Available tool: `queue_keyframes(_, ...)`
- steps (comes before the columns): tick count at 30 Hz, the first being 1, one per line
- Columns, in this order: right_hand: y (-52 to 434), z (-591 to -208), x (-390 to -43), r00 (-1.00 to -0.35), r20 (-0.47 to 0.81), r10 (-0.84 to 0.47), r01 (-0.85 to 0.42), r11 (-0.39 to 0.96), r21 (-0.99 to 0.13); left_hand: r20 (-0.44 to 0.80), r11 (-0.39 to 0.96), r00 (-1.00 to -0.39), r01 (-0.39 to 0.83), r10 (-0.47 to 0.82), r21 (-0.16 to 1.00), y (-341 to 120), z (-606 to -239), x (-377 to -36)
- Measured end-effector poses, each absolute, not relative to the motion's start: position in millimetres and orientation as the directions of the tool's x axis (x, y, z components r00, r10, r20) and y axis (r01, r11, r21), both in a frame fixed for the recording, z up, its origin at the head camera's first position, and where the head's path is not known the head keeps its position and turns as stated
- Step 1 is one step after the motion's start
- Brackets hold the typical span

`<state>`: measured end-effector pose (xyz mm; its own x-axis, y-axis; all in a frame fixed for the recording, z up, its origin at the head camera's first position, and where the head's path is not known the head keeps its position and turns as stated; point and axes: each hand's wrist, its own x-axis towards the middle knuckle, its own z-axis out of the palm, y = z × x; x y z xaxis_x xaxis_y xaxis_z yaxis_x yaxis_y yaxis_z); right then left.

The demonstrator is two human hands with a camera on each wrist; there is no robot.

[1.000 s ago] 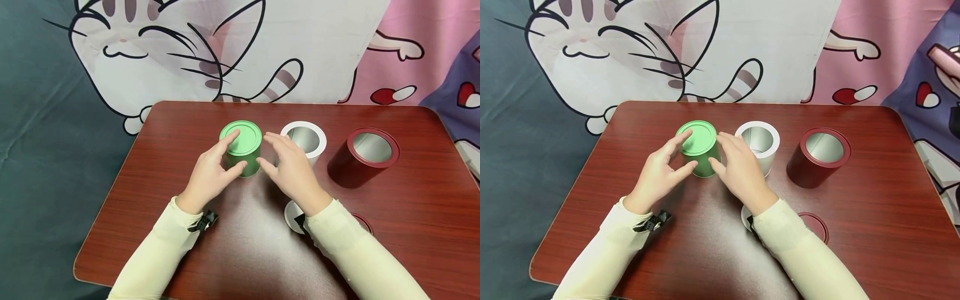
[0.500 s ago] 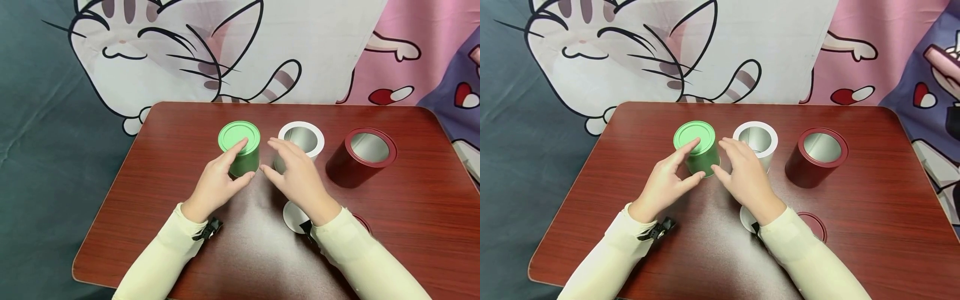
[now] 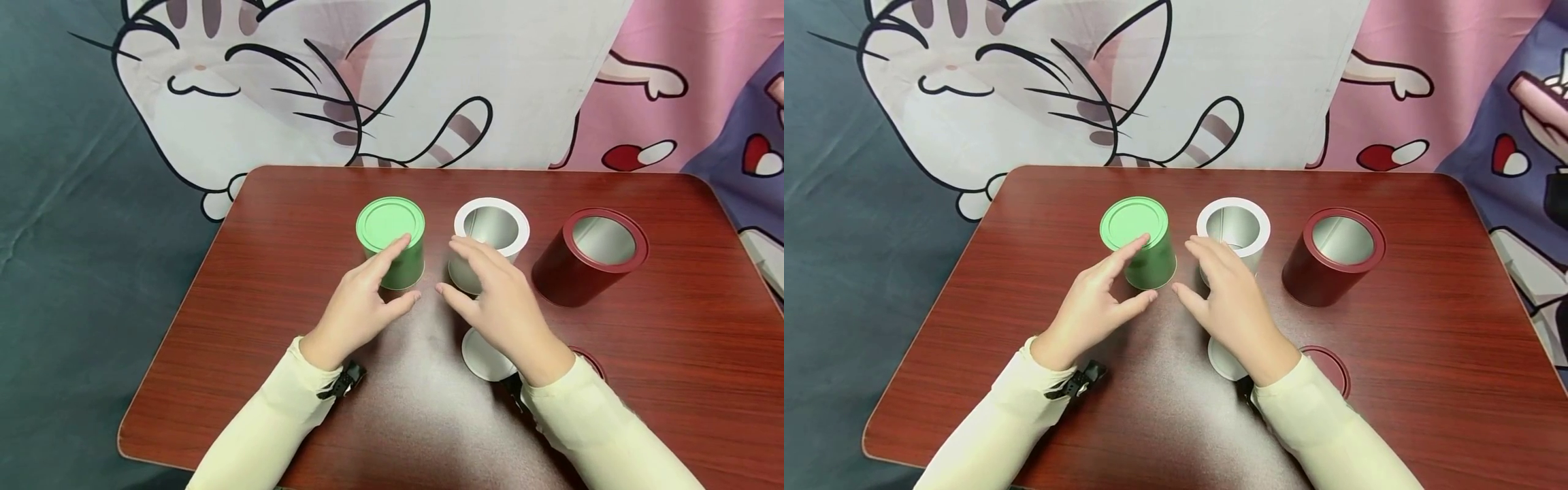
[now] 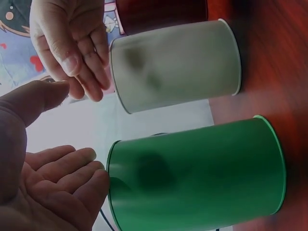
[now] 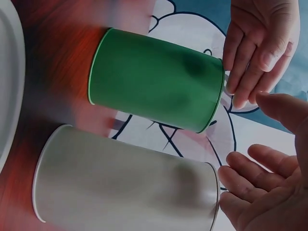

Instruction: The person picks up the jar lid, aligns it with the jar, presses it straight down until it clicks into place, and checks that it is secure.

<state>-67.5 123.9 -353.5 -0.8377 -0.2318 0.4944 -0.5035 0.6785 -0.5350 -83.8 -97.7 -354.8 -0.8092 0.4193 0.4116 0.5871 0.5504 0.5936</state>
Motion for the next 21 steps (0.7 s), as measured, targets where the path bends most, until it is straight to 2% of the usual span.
queue_keyframes(11,128.4,-357.9,-57.8,-0.811,0.54,-0.225,-0.525,0.688,-0.501,0.434,0.501,-0.774,0.631,0.461,0.592,-90.1,-364.6,-79.9)
queue_keyframes(21,136.4,-360.8,-46.5,-0.825,0.526,-0.205,-0.501,0.696,-0.515,0.378,0.508,-0.788,0.606,0.486,0.612,-81.3,-375.6,-74.0)
